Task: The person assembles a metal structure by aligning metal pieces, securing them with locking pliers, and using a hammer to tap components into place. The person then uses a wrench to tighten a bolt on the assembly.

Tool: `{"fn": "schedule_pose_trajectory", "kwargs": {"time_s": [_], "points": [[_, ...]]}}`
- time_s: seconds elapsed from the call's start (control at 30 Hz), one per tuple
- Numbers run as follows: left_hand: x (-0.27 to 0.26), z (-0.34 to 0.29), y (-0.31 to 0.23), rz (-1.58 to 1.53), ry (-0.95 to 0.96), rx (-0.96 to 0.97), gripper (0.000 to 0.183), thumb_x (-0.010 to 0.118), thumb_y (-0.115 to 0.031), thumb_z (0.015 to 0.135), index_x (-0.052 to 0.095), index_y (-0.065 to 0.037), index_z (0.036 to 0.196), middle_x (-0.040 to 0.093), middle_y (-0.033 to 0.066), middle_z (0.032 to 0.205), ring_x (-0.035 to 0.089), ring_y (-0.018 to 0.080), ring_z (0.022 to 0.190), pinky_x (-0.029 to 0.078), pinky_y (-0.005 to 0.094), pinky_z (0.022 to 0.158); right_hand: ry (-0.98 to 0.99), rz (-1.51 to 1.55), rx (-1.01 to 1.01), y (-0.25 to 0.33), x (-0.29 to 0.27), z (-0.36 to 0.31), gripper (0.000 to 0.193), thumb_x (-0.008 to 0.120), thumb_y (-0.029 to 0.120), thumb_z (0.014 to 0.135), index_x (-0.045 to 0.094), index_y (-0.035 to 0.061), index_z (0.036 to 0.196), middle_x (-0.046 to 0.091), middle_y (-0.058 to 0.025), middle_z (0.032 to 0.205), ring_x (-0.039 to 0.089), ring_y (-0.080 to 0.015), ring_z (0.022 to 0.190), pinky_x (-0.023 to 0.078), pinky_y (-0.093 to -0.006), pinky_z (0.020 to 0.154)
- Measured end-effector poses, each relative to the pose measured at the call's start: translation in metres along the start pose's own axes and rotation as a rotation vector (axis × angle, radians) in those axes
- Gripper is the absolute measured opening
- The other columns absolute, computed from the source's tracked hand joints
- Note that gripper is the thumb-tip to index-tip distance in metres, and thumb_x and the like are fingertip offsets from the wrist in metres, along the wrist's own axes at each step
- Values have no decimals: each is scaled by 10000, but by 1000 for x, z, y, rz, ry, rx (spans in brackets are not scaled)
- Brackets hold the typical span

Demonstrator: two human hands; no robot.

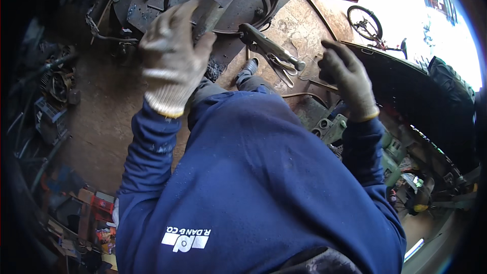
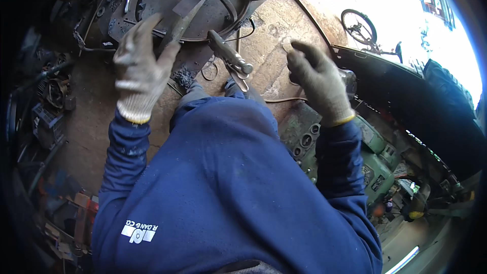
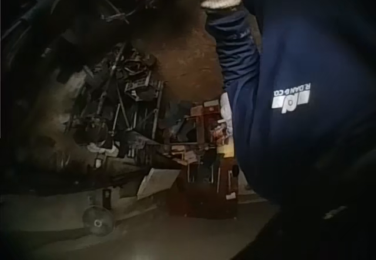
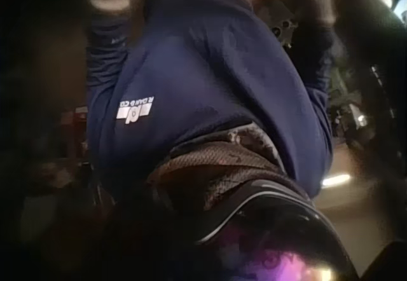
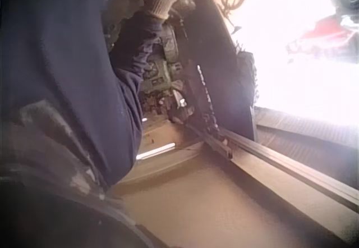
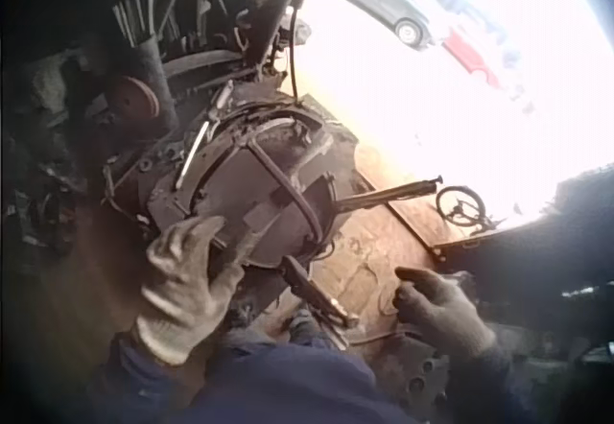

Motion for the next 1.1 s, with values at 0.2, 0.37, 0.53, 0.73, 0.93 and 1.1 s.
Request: {"fn": "schedule_pose_trajectory", "kwargs": {"time_s": [0.2, 0.37, 0.53, 0.73, 0.93, 1.1], "points": [[-30, -7, -42, 79, 151, -15, 257, 738, -198, 868, 688, -78, 1090, 698, 107, 983, 677, 282, 919, 551, 447, 801, -16, -544, 268, -229, -25, -6, 527, 652, 443, 924, 664, 15, 1231, 734, -215, 1060, 727, -318, 952, 556, -399, 832], [15, -8, -91, 278, 420, -102, 375, 714, -152, 869, 642, -130, 1236, 660, 106, 1136, 672, 308, 935, 547, 429, 769, 180, -122, 677, -486, -48, -15, 340, 610, 357, 976, 646, 19, 975, 632, -117, 767, 628, -231, 755, 505, -412, 677], [49, -30, -106, 705, 277, -59, 377, 644, -217, 890, 623, -98, 1246, 649, 115, 1158, 650, 304, 972, 535, 450, 823, 231, 595, 852, -506, -74, 26, 283, 572, 287, 1007, 635, 32, 1111, 565, -84, 721, 576, -268, 676, 479, -464, 625], [66, -72, -73, 1133, 494, 86, 327, 582, -164, 872, 653, 13, 1137, 678, 201, 1117, 667, 343, 1027, 542, 453, 903, 132, 324, 600, -498, -185, 131, 309, 611, 317, 992, 629, 34, 1114, 644, -75, 812, 606, -187, 608, 513, -337, 546], [81, -38, -107, 1285, 1223, 4, 307, 556, -184, 893, 680, 23, 1084, 705, 211, 1040, 684, 340, 983, 555, 456, 873, 8, 691, 552, -498, -287, 236, 238, 602, 264, 1025, 496, 164, 836, 391, 22, 604, 385, -152, 448, 335, -316, 421], [82, -55, -109, 921, 453, -612, 391, 527, -205, 940, 632, -2, 1258, 667, 240, 1205, 619, 447, 1114, 495, 515, 988, 19, 743, 637, -500, -284, 274, 258, 566, 262, 1042, 453, 168, 830, 357, 21, 617, 360, -161, 468, 310, -341, 421]]}}
Point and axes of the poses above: each hand's wrist, its own z-axis towards the middle knuckle, its own x-axis out of the palm, y = z × x, the point moved 2 cm from there along z, towards the middle knuckle
